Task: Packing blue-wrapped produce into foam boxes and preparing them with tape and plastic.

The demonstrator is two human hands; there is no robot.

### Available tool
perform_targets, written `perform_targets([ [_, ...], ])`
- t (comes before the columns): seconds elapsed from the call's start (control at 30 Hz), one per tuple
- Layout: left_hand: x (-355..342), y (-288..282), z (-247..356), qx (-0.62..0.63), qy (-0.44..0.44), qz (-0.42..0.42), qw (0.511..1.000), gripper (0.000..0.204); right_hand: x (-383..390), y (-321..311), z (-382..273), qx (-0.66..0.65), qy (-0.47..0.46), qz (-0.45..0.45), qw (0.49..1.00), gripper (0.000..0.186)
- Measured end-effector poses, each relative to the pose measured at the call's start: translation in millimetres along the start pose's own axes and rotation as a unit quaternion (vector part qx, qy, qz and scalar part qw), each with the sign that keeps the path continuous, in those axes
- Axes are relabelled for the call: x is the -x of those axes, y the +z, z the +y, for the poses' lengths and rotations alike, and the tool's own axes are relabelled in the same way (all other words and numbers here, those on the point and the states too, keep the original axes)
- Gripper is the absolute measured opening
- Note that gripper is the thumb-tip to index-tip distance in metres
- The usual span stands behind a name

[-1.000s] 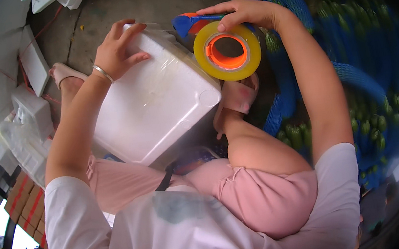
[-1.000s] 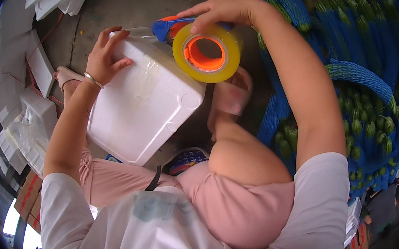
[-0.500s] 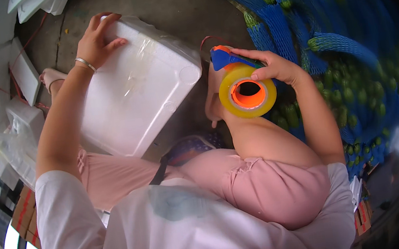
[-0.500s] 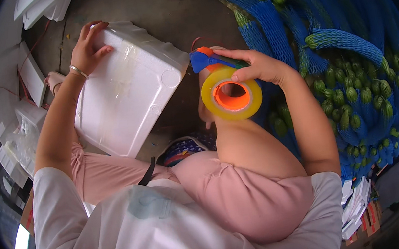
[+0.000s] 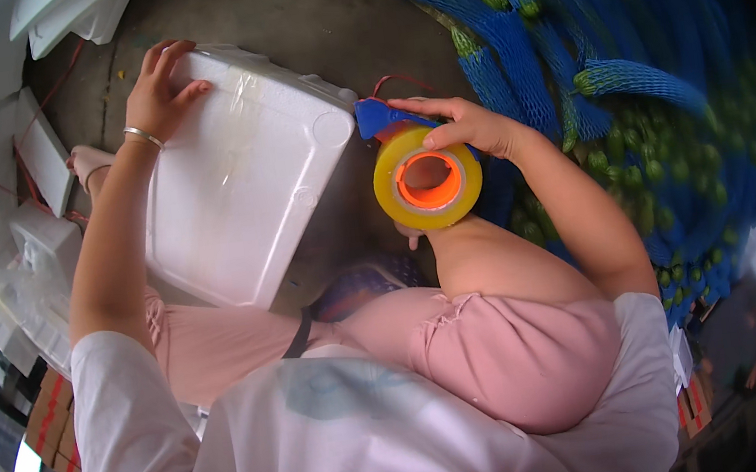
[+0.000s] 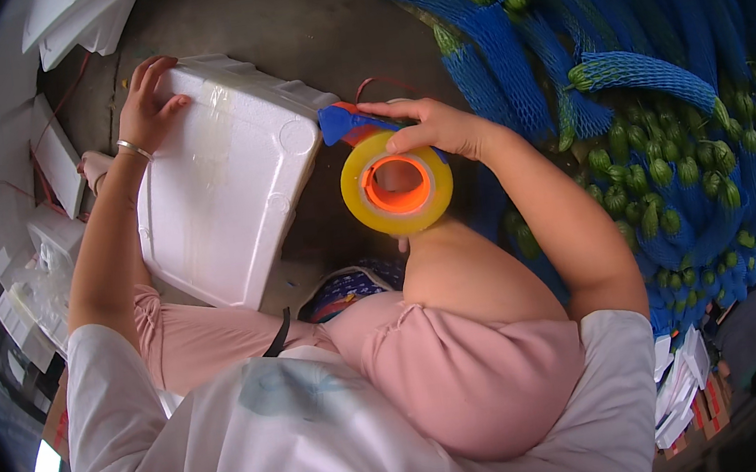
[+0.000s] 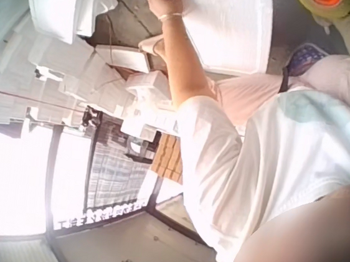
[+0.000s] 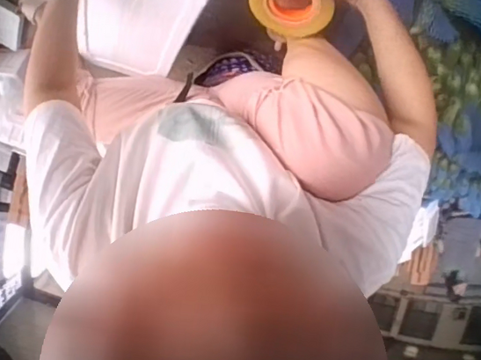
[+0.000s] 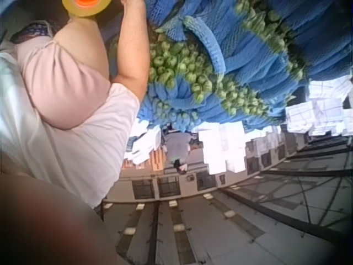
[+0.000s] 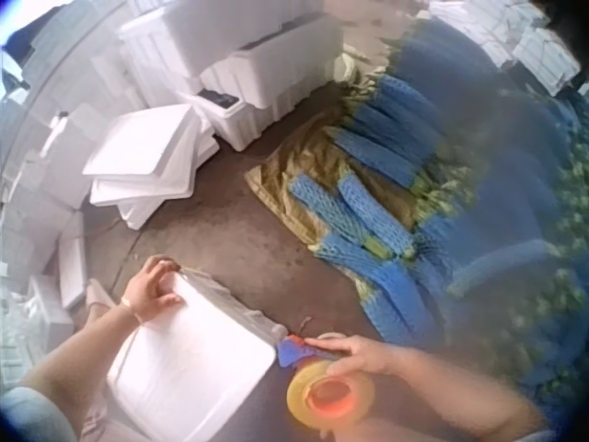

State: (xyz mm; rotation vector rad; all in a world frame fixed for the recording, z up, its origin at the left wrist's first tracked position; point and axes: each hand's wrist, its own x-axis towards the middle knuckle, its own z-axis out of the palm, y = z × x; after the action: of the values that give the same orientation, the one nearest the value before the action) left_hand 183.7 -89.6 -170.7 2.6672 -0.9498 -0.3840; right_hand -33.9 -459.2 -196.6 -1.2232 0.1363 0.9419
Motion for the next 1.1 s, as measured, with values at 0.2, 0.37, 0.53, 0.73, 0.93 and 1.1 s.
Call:
perform_targets([
  [0.2,1,-19,-82,0.026,-0.229,0.121,0.966,0.052,-113,-9,-78,-0.031,-0.099,0.096,0.99,0.064],
  [0.37,-34,-17,-41,-0.13,0.03,0.222,0.966,0.058,-181,-47,-137,0.042,-0.088,0.072,0.993,0.074],
  [0.53,-51,8,-21,-0.197,-0.033,0.16,0.967,0.053,-169,-18,-172,-0.03,-0.062,0.035,0.997,0.067],
  [0.73,-48,9,-26,-0.211,-0.06,0.131,0.967,0.053,-122,-4,-111,-0.001,-0.037,0.002,0.999,0.068],
  [0.93,-56,-11,10,-0.151,-0.088,0.068,0.982,0.055,-40,65,-45,-0.055,0.034,-0.03,0.997,0.072],
  [1.1,-53,-8,10,-0.155,-0.098,0.06,0.981,0.055,-55,87,5,0.02,0.034,-0.066,0.997,0.073],
])
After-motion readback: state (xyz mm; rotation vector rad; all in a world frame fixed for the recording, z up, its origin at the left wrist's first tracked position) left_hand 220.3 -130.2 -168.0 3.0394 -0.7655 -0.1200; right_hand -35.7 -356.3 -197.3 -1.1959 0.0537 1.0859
